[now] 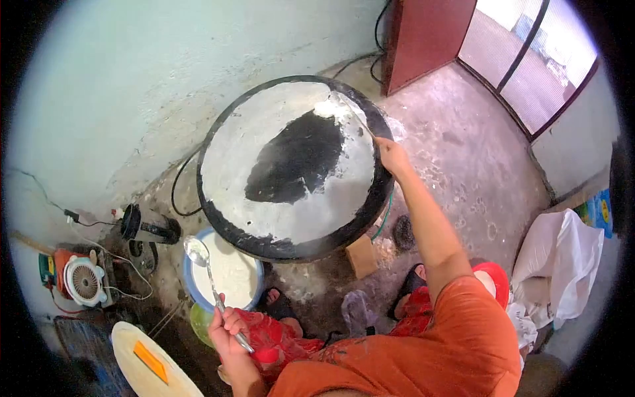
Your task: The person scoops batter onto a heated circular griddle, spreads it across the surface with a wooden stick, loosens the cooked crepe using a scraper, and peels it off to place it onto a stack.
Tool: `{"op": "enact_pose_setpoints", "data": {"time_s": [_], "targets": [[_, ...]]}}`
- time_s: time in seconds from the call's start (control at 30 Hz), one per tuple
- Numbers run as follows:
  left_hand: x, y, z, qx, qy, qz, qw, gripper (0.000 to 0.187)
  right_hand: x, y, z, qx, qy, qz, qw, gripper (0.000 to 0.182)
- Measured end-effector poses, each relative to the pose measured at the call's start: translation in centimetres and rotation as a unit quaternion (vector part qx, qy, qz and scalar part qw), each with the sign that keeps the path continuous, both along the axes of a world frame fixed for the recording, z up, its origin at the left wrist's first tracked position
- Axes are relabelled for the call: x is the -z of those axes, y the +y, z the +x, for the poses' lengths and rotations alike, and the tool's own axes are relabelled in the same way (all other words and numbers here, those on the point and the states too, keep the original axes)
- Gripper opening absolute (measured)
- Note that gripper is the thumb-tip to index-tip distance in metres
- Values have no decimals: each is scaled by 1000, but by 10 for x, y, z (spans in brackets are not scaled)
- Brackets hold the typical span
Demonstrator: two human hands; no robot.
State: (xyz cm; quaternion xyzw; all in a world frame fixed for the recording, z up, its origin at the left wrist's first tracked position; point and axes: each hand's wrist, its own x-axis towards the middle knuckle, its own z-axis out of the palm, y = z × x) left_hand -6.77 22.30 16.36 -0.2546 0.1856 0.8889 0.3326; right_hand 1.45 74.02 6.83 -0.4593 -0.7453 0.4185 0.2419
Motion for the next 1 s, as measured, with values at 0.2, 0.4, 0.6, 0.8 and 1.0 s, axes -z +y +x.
{"op": "enact_pose_setpoints", "data": {"time_s": [0.2, 0.4, 0.6, 0.8, 1.0], "targets": [[7, -18, 1, 7, 10, 23, 1000, 34, -28, -44, 0, -107, -104, 36, 988, 30], [3, -30, 4, 1, 37, 3, 999, 34, 1, -50, 37, 70, -117, 28, 990, 29], [10, -41, 2, 15, 44, 23, 999, 35, -18, -104, -31, -83, -97, -53, 990, 31], [8, -43, 5, 2, 27, 20, 999, 32, -8, -101, -64, -90, -78, 44, 992, 31], [12, -47, 2, -5, 32, 2, 999, 31, -27, -94, -15, -116, -108, 32, 987, 31]]}}
